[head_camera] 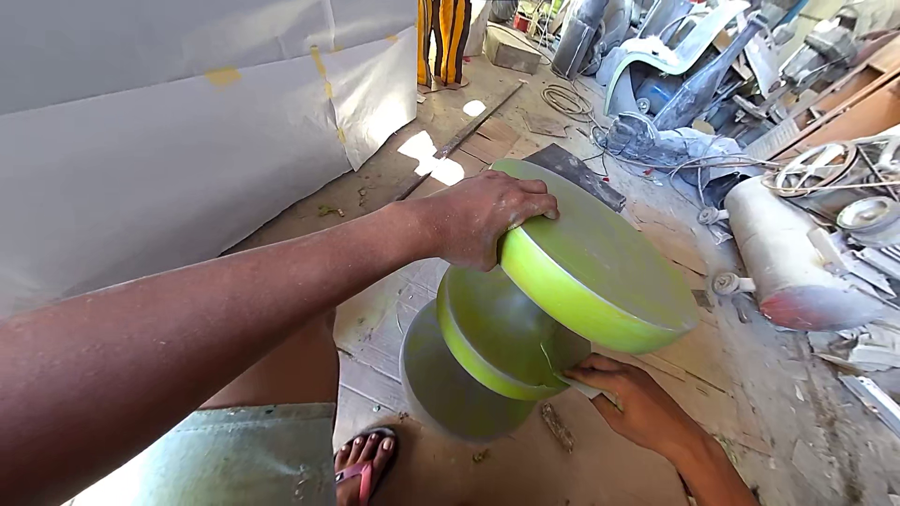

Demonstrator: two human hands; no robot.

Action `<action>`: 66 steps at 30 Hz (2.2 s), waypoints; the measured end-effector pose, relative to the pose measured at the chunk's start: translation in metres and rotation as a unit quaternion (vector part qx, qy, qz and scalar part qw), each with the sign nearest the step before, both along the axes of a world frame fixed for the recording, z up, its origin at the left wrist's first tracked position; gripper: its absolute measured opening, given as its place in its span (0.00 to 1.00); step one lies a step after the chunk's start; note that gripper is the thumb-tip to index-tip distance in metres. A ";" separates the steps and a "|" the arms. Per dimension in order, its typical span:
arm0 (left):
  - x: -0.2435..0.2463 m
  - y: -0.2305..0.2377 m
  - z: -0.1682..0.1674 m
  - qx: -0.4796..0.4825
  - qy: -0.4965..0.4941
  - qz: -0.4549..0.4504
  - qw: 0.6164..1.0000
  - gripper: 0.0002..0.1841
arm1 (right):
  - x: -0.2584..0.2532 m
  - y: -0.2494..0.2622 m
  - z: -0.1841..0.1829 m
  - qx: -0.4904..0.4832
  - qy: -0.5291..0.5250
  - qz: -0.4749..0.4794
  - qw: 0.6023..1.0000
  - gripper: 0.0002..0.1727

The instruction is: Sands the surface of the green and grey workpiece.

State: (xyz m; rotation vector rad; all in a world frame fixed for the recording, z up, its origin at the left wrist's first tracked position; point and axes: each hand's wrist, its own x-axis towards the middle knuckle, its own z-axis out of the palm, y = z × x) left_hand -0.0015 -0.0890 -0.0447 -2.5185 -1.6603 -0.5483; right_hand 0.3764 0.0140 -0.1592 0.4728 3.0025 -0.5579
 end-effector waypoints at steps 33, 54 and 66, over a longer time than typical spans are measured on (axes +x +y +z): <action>0.003 0.002 0.003 -0.014 0.003 0.003 1.000 0.51 | -0.039 -0.005 -0.034 0.040 0.179 -0.065 0.981 0.26; -0.003 0.016 0.005 -0.006 -0.006 -0.020 1.000 0.47 | 0.000 -0.085 -0.024 -0.023 0.065 -0.074 0.995 0.28; -0.028 0.072 0.026 -0.057 -0.027 -0.061 0.996 0.46 | -0.006 -0.117 -0.107 0.036 0.462 -0.236 0.854 0.19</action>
